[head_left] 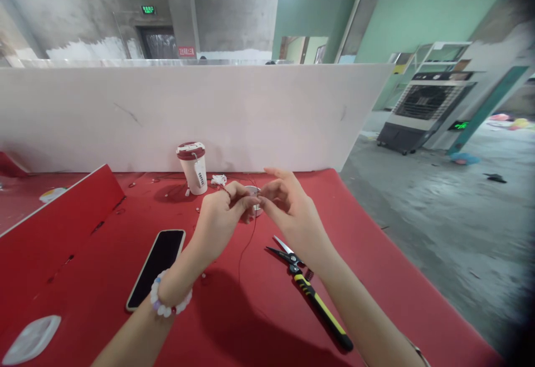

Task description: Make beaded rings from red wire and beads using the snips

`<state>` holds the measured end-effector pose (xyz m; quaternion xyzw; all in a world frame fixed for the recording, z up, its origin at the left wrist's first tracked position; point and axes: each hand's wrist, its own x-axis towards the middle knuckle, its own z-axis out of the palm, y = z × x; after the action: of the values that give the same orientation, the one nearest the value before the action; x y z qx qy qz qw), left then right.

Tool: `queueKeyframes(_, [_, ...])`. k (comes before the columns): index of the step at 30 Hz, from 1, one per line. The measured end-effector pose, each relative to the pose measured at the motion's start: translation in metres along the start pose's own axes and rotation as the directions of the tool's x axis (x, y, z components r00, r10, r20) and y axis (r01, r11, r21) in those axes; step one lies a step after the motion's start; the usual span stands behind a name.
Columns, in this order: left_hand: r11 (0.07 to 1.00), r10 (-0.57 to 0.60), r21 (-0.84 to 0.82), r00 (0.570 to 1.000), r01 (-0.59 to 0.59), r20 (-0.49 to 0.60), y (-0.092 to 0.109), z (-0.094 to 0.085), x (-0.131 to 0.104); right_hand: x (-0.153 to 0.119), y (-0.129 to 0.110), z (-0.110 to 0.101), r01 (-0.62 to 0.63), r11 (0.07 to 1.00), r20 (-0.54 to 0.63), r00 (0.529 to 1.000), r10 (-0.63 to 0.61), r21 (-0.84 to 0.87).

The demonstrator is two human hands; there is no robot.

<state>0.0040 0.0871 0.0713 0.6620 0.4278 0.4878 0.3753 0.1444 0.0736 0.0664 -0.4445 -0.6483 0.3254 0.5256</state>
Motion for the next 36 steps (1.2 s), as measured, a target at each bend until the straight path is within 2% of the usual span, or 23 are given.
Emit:
queueKeyframes(3, [0.995,-0.039,-0.084,0.998,0.044,0.057,0.000,-0.003,0.001,-0.001,-0.002,-0.006,0.141,0.982,0.065,0.989,-0.133,-0.128])
queueKeyframes(7, [0.996,-0.026,-0.081,0.982,0.042,0.186,-0.002,-0.006,0.002,-0.003,-0.007,-0.016,0.299,0.905,0.171,0.951,-0.257,-0.302])
queueKeyframes(10, [0.998,0.005,-0.062,0.974,0.009,0.227,-0.003,-0.006,0.001,-0.004,-0.008,-0.019,0.333,0.880,0.190,0.940,-0.282,-0.339])
queueKeyframes(13, [0.999,0.021,-0.031,0.969,-0.014,0.245,-0.002,-0.005,0.000,-0.004,-0.009,-0.018,0.325,0.884,0.160,0.945,-0.286,-0.337])
queueKeyframes(16, [1.000,0.025,0.011,0.972,-0.029,0.233,-0.001,-0.004,0.000,-0.003,-0.009,-0.014,0.260,0.919,0.089,0.966,-0.244,-0.295])
queueKeyframes(22, [0.998,0.038,0.039,0.971,-0.049,0.235,-0.001,-0.003,0.000,-0.004,-0.012,-0.010,0.029,0.988,0.002,1.000,-0.029,-0.149])
queueKeyframes(28, [0.999,0.039,0.015,0.984,-0.042,0.173,-0.003,-0.003,0.000,-0.004,-0.013,-0.010,-0.112,0.990,0.031,0.993,0.116,-0.090])
queueKeyframes(30, [0.999,0.053,0.004,0.991,-0.054,0.126,-0.004,-0.004,0.001,-0.003,-0.012,-0.009,-0.197,0.980,0.089,0.976,0.200,-0.041])
queueKeyframes(33, [0.998,0.064,-0.017,0.994,-0.063,0.087,-0.004,-0.005,0.002,-0.003,-0.013,-0.010,-0.341,0.938,0.304,0.901,0.309,0.058])
queueKeyframes(34, [0.998,0.064,-0.026,0.994,-0.062,0.084,-0.004,-0.006,0.002,-0.003,-0.014,-0.010,-0.370,0.924,0.359,0.879,0.314,0.096])
queueKeyframes(36, [0.997,0.067,-0.045,0.995,-0.064,0.079,-0.005,-0.006,0.003,-0.002,-0.016,-0.009,-0.383,0.910,0.398,0.868,0.298,0.155])
